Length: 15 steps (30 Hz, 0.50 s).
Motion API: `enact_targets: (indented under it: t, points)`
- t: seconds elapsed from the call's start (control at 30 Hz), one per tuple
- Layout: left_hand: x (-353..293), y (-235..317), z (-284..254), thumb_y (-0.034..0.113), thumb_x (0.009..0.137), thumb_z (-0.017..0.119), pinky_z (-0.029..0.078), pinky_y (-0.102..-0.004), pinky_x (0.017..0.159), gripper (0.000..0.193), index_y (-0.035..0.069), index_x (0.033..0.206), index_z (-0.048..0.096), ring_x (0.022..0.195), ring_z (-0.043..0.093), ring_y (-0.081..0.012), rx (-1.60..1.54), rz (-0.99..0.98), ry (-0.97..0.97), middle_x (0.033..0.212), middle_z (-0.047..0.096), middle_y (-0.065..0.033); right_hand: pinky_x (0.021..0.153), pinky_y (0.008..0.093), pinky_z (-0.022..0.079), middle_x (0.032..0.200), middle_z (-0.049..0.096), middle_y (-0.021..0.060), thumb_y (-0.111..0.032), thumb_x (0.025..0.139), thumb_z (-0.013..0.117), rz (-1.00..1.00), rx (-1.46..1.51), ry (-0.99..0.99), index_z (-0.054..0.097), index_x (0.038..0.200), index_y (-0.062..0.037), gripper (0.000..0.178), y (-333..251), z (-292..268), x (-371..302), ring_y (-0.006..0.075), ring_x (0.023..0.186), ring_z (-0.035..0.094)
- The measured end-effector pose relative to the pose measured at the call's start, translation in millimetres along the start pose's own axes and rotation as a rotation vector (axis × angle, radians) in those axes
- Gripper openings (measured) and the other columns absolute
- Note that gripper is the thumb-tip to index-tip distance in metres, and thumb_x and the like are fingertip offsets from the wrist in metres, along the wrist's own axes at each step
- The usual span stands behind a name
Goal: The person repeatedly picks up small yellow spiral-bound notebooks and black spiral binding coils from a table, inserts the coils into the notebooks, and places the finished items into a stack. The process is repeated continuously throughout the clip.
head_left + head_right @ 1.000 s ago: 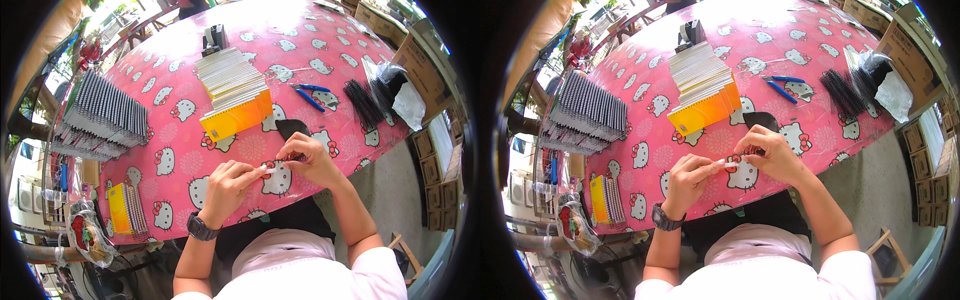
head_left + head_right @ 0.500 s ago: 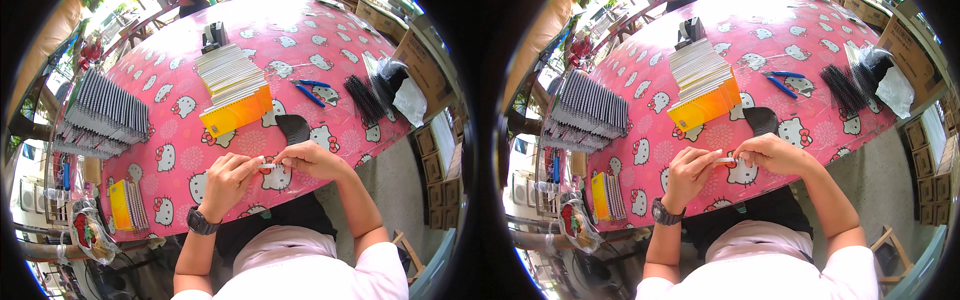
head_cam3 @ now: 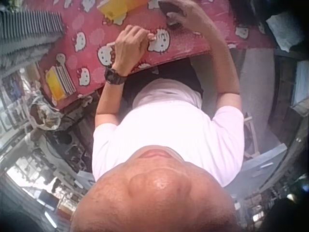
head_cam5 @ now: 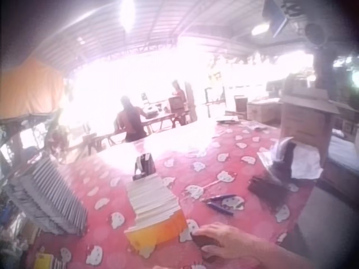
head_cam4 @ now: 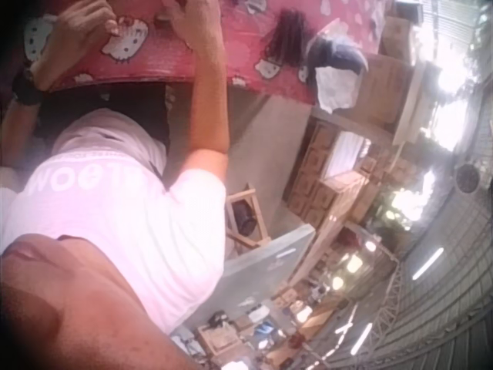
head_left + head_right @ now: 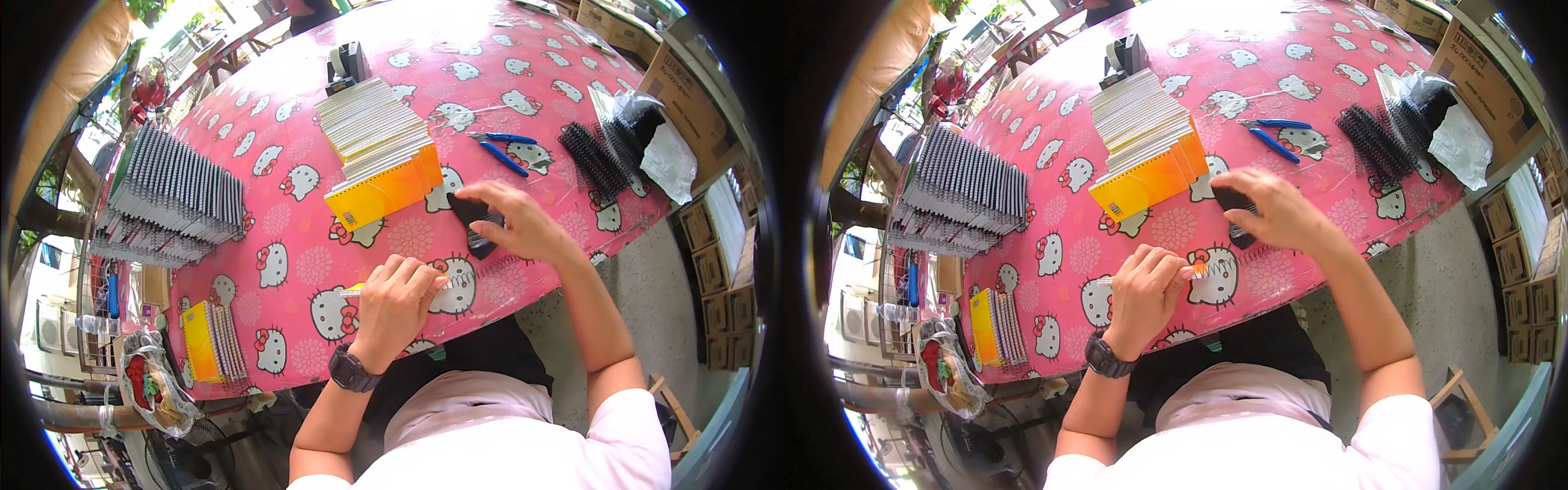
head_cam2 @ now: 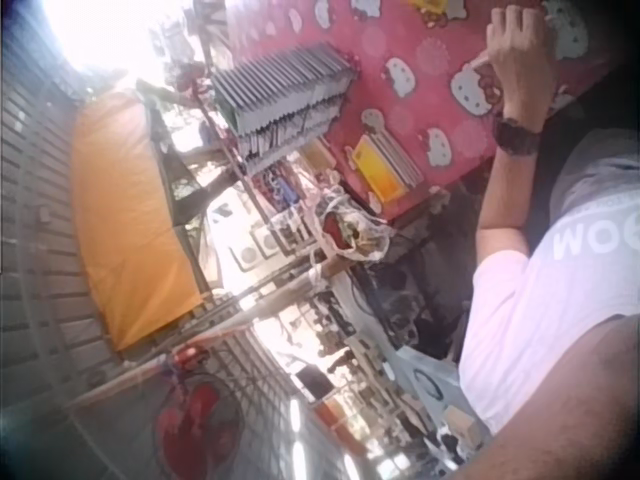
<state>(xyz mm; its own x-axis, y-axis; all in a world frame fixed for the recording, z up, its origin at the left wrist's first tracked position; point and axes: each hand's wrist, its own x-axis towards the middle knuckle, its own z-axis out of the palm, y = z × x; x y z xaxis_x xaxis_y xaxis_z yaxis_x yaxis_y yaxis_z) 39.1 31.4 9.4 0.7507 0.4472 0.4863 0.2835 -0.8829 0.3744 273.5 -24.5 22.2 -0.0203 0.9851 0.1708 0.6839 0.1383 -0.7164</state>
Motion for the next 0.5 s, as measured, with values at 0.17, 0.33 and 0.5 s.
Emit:
enact_targets:
  t: [0.17,0.33,0.5]
  points:
    - [13.7,0.6,-8.0,0.028,0.083,0.067,0.045,-0.0347,0.067,0.021,0.009,0.091,0.064,0.082,0.058,-0.0213,-0.059,0.107,0.002,0.083,0.061,-0.0018,0.110,0.0475,0.029,0.146,0.034,0.0207,-0.035,0.061,0.081,-0.032,-0.351,-0.245,0.049,0.134,-0.0148,0.081,32.9,-5.2,4.9,0.0390,0.131,0.035]
    - [10.7,-3.3,-10.6,0.029,0.079,0.071,0.042,-0.0366,0.083,0.022,0.011,0.090,0.066,0.090,0.059,-0.0207,-0.014,0.065,-0.058,0.087,0.063,-0.0011,0.105,0.0455,0.036,0.135,0.042,0.0184,-0.037,0.056,0.084,-0.029,-0.263,-0.131,0.054,0.129,-0.0144,0.082,32.8,5.8,11.2,0.0375,0.124,0.040]
    - [-13.0,-2.6,-19.7,0.026,0.076,0.075,0.030,-0.0439,0.099,0.019,0.012,0.087,0.067,0.090,0.060,-0.0205,0.222,-0.154,0.101,0.086,0.066,-0.0006,0.087,0.0335,0.043,0.099,0.061,0.0107,-0.053,0.072,0.075,-0.048,0.768,-0.125,0.070,0.108,-0.0080,0.057,29.4,4.1,-6.5,0.0209,0.095,0.057]
